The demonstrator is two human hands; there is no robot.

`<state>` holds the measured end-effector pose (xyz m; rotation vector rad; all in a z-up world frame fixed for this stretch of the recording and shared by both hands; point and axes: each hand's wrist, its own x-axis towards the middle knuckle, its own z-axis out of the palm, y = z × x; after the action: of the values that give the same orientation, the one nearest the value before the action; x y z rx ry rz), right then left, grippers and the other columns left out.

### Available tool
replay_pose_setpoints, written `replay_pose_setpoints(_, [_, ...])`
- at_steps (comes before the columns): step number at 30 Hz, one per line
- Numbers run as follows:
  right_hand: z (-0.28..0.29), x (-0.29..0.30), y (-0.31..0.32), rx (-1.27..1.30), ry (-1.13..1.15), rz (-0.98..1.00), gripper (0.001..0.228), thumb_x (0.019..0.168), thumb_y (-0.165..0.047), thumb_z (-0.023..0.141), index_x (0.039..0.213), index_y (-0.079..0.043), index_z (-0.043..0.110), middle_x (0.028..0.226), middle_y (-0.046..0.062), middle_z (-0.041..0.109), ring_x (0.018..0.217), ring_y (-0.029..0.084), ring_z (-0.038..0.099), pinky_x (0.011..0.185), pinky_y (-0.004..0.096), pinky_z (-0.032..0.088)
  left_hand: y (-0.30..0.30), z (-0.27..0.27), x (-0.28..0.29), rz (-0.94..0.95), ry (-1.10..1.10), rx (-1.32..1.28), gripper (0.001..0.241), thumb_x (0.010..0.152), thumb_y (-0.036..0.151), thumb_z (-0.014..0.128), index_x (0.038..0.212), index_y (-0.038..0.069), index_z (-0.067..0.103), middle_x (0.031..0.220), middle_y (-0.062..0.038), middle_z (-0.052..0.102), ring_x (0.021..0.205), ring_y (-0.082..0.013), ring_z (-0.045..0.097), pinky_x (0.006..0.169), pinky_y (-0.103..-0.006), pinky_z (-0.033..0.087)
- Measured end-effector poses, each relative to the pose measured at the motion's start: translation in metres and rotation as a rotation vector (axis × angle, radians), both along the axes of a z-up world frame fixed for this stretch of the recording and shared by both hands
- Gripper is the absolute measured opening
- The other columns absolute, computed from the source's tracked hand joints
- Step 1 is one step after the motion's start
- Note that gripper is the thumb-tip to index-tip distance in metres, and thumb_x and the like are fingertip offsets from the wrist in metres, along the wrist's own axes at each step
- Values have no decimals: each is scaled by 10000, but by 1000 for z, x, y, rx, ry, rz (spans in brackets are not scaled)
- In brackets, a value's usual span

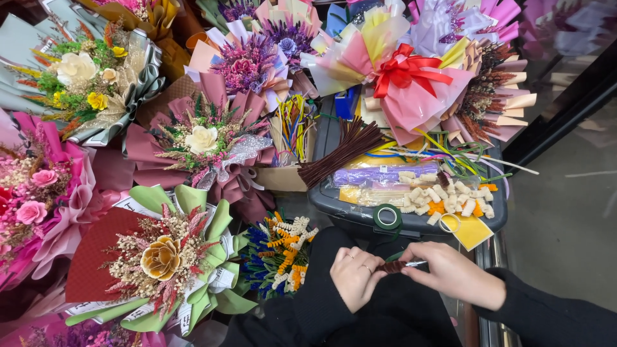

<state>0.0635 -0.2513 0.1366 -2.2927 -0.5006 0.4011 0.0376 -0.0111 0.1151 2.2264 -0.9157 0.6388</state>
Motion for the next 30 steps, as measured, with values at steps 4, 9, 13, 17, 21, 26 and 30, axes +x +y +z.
replay_pose_setpoints(4, [-1,-10,-5,88,-306,87,199,775,-211,785,968,-172,757,942,-65,800,859,133,716,741,277,585,4,-7,-4,-85,515,-142,157,871,152,711,1008,75,721,938,-27,720,851,-202,627,869,-312,443])
replay_pose_setpoints(9, [48,-19,-2,179,-509,244,195,733,-139,808,913,-167,737,935,-60,770,871,157,676,835,320,543,10,7,-9,-247,1002,-380,212,900,93,677,1090,19,732,956,-59,754,827,-134,683,764,-238,532])
replay_pose_setpoints(13, [74,-32,6,109,-774,432,109,832,-136,725,935,-116,695,987,-28,710,854,151,671,909,400,481,12,-13,-8,-504,1427,-617,217,980,9,658,1178,-78,678,969,-108,735,861,-111,696,835,-197,569])
replay_pose_setpoints(17, [70,-46,3,40,-877,482,177,892,-172,633,1017,-68,702,1056,44,703,919,188,674,971,510,453,13,-21,-13,-609,1622,-725,203,1004,-31,654,1188,-118,659,957,-168,725,846,-173,721,806,-230,613])
replay_pose_setpoints(21, [58,-58,4,-18,-958,542,135,908,-141,645,979,-39,699,1024,94,704,907,215,661,1002,545,440,16,-28,-20,-653,1714,-711,193,1031,1,659,1201,-88,678,957,-164,729,841,-172,729,789,-238,629])
replay_pose_setpoints(26, [21,-73,-5,-144,-1133,616,291,907,-157,648,1172,-36,650,1117,102,652,1080,256,669,1049,509,489,21,-37,-36,-736,1832,-809,189,1045,-36,657,1229,-79,656,991,-158,726,903,-214,742,818,-283,646])
replay_pose_setpoints(30, [2,-82,-18,-251,-1107,578,306,955,-165,625,1245,-69,623,1202,96,653,1253,297,613,1015,399,524,24,-34,-40,-749,1851,-766,218,1013,-28,688,1230,-44,674,988,-142,732,881,-163,734,816,-213,617])
